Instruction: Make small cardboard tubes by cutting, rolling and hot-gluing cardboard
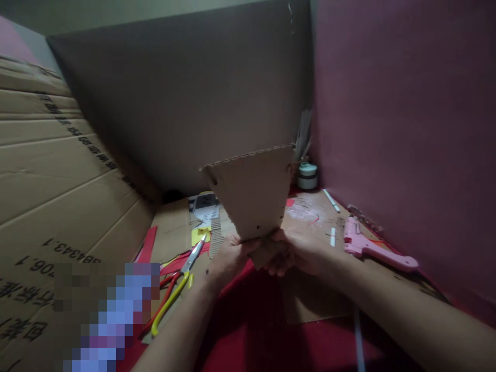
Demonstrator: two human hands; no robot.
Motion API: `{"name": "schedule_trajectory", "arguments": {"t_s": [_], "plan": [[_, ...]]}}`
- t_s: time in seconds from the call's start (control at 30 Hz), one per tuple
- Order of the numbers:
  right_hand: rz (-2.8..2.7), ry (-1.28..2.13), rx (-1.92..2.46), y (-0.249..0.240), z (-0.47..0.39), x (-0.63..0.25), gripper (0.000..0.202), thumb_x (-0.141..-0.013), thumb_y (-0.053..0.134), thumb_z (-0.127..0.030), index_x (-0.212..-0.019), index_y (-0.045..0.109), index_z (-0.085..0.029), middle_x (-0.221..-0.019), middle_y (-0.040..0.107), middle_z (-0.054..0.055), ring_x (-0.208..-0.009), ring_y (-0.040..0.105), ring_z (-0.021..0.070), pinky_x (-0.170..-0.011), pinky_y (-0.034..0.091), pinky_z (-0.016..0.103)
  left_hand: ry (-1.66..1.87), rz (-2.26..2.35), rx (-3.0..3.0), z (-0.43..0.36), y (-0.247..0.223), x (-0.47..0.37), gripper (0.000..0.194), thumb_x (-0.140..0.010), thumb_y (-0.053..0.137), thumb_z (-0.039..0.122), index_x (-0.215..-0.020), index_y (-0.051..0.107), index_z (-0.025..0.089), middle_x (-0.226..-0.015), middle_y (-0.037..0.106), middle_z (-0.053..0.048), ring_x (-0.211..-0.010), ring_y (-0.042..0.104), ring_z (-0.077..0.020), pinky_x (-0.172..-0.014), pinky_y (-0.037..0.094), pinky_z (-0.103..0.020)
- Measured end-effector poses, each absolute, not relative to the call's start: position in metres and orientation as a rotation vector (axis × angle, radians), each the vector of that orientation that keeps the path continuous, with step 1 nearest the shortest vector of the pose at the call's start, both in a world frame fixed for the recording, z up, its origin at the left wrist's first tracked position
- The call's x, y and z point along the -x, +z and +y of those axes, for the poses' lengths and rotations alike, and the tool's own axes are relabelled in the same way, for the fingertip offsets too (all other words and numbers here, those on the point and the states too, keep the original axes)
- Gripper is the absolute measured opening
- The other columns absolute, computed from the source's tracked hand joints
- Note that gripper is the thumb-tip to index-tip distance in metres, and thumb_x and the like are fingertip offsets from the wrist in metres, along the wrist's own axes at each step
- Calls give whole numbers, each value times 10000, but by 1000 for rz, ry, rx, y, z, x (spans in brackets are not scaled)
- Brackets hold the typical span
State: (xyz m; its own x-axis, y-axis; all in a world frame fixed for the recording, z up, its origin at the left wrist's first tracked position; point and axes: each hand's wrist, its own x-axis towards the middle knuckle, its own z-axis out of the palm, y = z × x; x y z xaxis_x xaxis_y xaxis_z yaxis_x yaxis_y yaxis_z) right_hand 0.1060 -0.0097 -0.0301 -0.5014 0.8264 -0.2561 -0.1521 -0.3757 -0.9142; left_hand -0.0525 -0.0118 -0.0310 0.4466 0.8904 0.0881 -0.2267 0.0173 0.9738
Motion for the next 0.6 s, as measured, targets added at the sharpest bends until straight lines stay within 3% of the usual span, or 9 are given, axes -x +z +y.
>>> {"name": "schedule_trajectory", "arguments": {"t_s": [0.2, 0.33, 0.43, 0.6], "plan": [[-1029, 2111, 787, -28, -11, -109, 275, -821, 362, -267, -848, 582, -103, -610, 651, 89, -507, 618, 155, -441, 441, 223, 852, 697, -1299, -10, -30, 61, 220, -780, 581, 322, -810, 690, 132, -579, 625, -70, -490, 560, -174, -483, 409, -273], [-769, 2283, 683, -36, -7, -110, 220, -738, 475, -191, -922, 564, -109, -724, 662, 88, -608, 637, 159, -542, 483, 239, 864, 666, -1288, -6, -32, 64, 248, -758, 607, 294, -942, 671, 140, -717, 645, -55, -532, 544, -143, -524, 425, -261], [-678, 2330, 599, -38, -3, -113, 198, -705, 495, -152, -882, 571, -106, -758, 665, 85, -688, 641, 168, -639, 506, 256, 884, 680, -1335, -5, -34, 66, 307, -758, 608, 276, -1030, 653, 141, -897, 649, -71, -710, 568, -166, -648, 439, -268], [-628, 2444, 572, -25, -1, -124, 280, -718, 413, -236, -854, 588, -66, -755, 667, 145, -708, 648, 193, -597, 510, 235, 834, 749, -1463, -4, -36, 69, 283, -765, 593, 290, -988, 671, 133, -798, 639, -52, -725, 549, -175, -660, 425, -273]]}}
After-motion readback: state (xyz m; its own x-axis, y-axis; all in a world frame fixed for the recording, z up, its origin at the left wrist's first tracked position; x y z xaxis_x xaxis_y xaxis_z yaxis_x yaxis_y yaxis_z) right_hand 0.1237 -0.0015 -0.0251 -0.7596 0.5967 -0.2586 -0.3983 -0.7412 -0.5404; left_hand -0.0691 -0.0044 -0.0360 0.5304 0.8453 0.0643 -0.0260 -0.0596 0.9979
